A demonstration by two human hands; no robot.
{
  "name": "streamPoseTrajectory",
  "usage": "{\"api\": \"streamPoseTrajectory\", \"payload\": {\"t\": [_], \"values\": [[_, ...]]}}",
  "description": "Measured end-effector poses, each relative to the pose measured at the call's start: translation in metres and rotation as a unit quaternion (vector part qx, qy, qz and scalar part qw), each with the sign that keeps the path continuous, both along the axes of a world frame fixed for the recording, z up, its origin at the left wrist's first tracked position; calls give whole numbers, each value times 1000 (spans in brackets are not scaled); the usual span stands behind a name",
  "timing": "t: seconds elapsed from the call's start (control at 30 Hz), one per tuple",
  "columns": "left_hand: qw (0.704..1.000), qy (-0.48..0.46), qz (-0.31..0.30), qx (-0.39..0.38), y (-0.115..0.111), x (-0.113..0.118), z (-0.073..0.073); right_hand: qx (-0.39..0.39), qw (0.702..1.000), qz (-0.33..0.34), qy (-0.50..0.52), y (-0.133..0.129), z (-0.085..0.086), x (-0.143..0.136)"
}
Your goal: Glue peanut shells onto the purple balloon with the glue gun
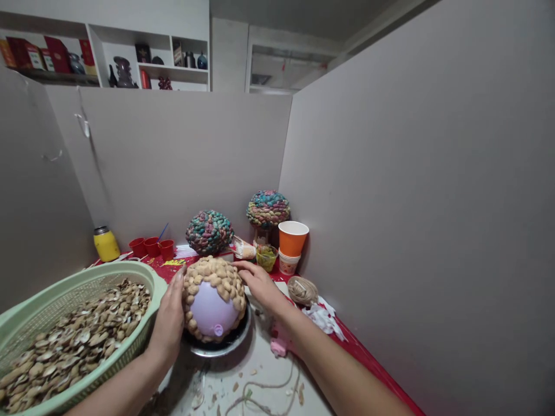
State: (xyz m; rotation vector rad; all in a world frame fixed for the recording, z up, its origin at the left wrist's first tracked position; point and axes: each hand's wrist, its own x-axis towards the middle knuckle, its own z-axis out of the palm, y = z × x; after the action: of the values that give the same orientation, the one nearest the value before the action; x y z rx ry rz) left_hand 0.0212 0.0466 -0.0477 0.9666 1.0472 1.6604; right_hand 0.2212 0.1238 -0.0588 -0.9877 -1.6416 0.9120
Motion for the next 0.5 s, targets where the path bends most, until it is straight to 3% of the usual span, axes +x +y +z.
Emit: {"api": "streamPoseTrajectory", "payload": {"t": [0.2,0.4,0.5], "values": [[994,80,58,-36,-12,5,9,-5,997,6,-74,0,3,2],[964,260,40,-30,-16,-3,-7,-16,981,-16,-194,-21,33,43],[951,306,30,-19,-20,-8,-17,-36,957,-39,-285,-44,37,72]]}}
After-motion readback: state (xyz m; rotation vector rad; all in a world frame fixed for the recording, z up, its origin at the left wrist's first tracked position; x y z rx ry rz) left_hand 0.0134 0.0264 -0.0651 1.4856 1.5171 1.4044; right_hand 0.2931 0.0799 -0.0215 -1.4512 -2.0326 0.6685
